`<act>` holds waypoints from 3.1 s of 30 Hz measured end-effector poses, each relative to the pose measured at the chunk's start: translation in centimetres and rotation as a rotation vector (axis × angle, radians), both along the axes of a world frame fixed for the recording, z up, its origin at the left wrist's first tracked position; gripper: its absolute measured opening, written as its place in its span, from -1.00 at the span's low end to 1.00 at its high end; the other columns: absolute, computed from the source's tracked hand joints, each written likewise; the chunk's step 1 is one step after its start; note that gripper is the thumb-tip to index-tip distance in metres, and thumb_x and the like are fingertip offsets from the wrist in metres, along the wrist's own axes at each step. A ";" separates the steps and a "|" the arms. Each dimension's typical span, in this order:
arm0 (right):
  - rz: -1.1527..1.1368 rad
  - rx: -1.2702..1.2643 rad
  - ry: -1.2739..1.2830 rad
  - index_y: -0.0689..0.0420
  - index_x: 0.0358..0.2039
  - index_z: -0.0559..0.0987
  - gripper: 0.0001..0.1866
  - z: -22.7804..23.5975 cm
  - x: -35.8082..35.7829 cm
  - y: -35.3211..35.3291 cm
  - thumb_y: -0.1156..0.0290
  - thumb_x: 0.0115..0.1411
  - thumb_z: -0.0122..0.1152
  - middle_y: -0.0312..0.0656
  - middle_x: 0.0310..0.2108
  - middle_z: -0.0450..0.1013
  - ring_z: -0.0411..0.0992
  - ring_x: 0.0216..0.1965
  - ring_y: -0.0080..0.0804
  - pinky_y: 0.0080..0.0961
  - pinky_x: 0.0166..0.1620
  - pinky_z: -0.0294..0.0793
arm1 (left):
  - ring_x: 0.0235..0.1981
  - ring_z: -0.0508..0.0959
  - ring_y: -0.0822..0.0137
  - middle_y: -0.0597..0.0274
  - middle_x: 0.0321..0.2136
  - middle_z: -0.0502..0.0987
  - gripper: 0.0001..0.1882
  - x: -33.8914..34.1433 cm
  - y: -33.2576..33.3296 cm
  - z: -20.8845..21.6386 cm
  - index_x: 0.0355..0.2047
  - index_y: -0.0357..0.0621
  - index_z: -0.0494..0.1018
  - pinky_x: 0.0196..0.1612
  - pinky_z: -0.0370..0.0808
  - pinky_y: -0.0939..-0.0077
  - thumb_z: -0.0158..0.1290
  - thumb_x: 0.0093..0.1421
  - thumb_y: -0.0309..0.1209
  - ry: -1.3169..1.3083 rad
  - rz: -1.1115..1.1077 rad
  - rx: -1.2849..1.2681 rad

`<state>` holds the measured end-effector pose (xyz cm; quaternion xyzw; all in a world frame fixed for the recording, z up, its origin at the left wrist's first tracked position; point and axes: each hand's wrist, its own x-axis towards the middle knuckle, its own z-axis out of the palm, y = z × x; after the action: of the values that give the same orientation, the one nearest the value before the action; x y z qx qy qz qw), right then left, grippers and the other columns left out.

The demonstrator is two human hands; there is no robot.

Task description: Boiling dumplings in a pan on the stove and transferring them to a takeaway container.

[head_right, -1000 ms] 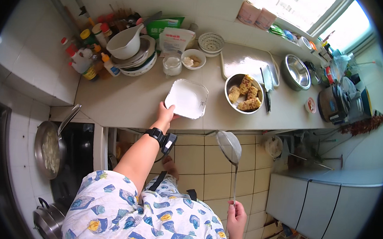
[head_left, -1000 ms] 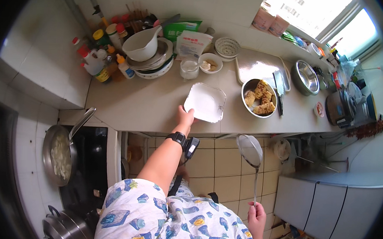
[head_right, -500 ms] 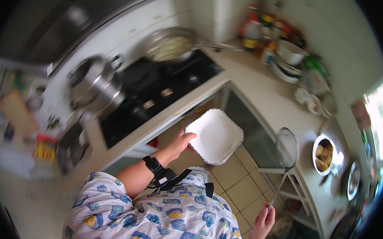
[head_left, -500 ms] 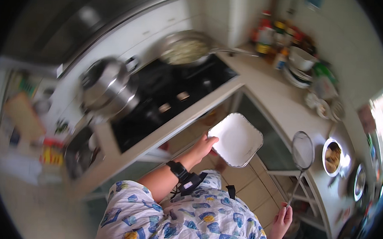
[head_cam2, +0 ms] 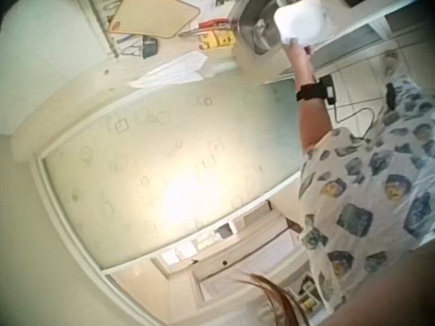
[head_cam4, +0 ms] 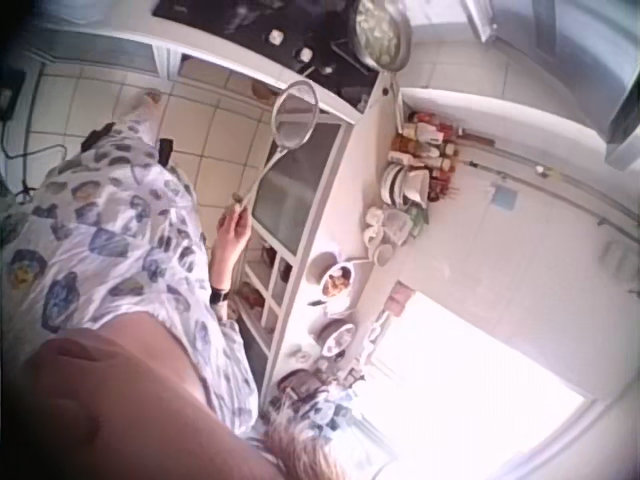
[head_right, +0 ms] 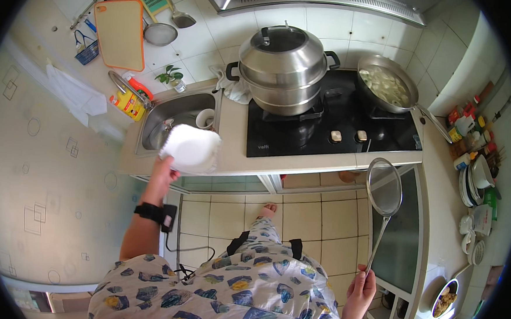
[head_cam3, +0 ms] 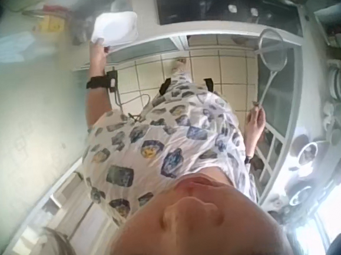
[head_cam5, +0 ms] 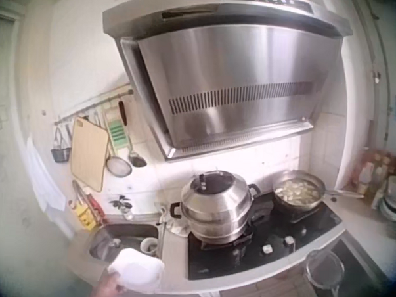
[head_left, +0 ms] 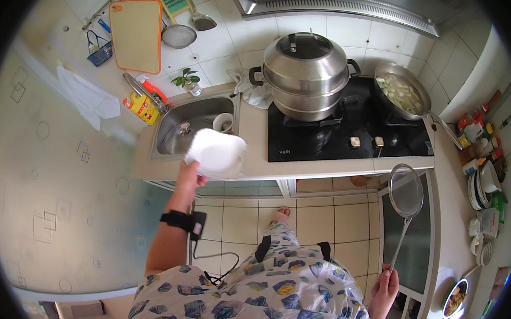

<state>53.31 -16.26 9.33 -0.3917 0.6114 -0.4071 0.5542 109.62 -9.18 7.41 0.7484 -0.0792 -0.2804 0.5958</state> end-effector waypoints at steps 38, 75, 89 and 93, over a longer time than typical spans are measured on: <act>-0.372 -0.227 -0.172 0.16 -0.06 0.47 -0.75 3.2 8.6 -8.5 0.30 0.40 -0.07 -0.48 -0.61 0.24 0.12 -0.69 -0.77 -0.77 -0.62 0.08 | -0.27 0.61 0.08 -0.05 -0.29 0.62 -0.57 7.9 -6.9 7.1 -0.20 -0.12 0.61 -0.12 0.47 0.18 0.14 0.06 -0.07 -0.368 -0.362 0.502; -1.190 -0.059 0.182 0.17 -0.22 0.49 -0.73 2.5 -19.7 -11.2 0.27 0.41 -0.13 -0.42 -0.71 0.21 0.14 -0.73 -0.74 -0.75 -0.69 0.09 | -0.69 0.55 0.31 -0.02 -0.35 0.50 -0.63 -68.7 -57.1 -13.2 0.04 -0.29 0.11 -0.69 0.52 0.50 -0.15 0.31 -0.35 0.217 -1.330 0.098; -0.956 -0.140 0.117 0.18 -0.21 0.50 -0.72 2.5 -23.5 -16.3 0.27 0.41 -0.12 -0.41 -0.68 0.24 0.17 -0.71 -0.74 -0.75 -0.68 0.13 | 0.03 0.40 -0.18 -0.24 0.13 0.24 -0.41 -67.9 -58.5 -13.2 0.20 -0.20 0.18 0.03 0.43 0.07 -0.06 0.27 -0.13 -0.741 -1.378 0.075; -0.881 -0.166 0.099 0.18 -0.16 0.51 -0.70 3.1 -26.1 -15.9 0.25 0.42 -0.13 -0.40 -0.68 0.25 0.17 -0.71 -0.74 -0.74 -0.68 0.14 | -0.19 0.55 -0.05 -0.19 -0.04 0.41 -0.48 -68.1 -57.9 -14.2 0.15 -0.22 0.22 -0.17 0.55 0.16 -0.08 0.29 -0.15 -1.055 -1.275 -0.107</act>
<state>27.18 -32.20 12.46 -0.1561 0.7108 -0.6326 0.2649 41.51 -67.09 -6.77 0.5638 -0.7706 -0.1723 0.2422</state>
